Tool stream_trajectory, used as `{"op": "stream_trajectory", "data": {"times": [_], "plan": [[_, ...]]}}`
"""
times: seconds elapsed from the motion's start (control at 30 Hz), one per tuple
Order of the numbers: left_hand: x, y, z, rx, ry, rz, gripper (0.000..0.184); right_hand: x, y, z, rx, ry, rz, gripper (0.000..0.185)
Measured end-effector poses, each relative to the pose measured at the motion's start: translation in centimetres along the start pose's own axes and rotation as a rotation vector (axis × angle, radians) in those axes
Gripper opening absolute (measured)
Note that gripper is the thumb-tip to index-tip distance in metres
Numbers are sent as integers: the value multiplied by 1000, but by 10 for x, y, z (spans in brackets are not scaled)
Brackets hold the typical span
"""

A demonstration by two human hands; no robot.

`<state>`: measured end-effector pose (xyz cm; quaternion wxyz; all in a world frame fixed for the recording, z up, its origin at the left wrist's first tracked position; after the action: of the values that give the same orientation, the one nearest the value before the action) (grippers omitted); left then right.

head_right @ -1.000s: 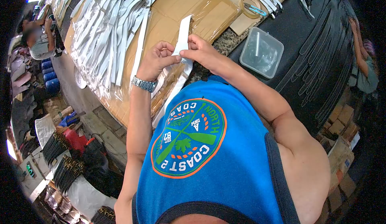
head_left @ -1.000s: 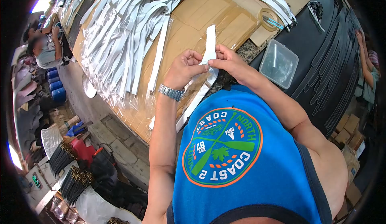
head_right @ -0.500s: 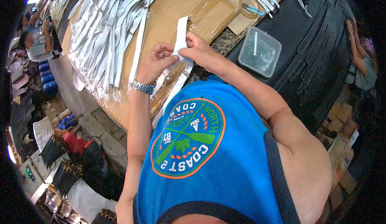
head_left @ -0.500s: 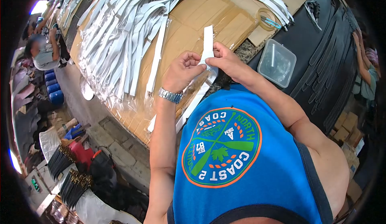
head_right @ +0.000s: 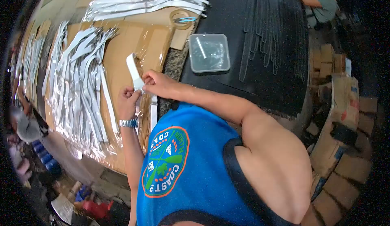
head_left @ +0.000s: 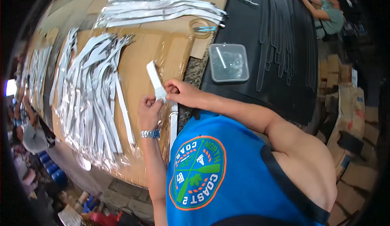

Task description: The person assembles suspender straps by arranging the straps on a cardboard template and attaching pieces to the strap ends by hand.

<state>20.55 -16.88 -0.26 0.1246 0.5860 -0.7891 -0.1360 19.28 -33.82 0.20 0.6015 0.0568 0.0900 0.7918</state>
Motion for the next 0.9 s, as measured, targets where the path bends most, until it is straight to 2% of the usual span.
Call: {"op": "stream_trajectory", "data": {"times": [0.03,0.1,0.17,0.2,0.27,0.3,0.33,0.4,0.5,0.6,0.7,0.9], "plan": [[-1,-3,6,-3,6,3,23,-13,14,14,-72,179,-60,37],[-4,-6,17,-13,22,-2,22,-39,40,25,-82,357,-158,31],[-6,-6,20,-37,-18,9,22,-78,58,21,-26,408,-221,24],[-7,-8,26,-45,-5,16,21,-104,67,18,-87,559,-330,21],[-10,-13,43,-31,48,11,21,-169,86,7,86,590,-566,22],[-9,-14,42,-32,34,22,21,-201,92,10,99,768,-658,23],[-9,-13,39,-34,18,32,21,-237,93,-5,185,764,-709,23],[-11,-11,37,-16,11,47,22,-284,94,-16,225,869,-766,24],[-13,-12,40,9,44,56,22,-320,77,-42,206,896,-728,24],[-12,-9,44,-15,84,53,22,-336,57,-77,369,692,-553,23],[-12,-6,45,-20,91,33,21,-343,50,-96,311,412,-527,20],[-15,-5,42,5,64,14,20,-337,56,-86,218,378,-602,11]]}}
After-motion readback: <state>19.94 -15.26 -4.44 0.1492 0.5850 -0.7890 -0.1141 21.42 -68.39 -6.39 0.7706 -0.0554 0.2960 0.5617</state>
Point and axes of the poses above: each hand's wrist, its own y-axis away from the middle knuckle, its own x-axis out of the palm, z = x × y, the point moved 8 cm from there along -y, towards the middle knuckle, and after that the axes turned 7 degrees about z, right-handed, at the moved point
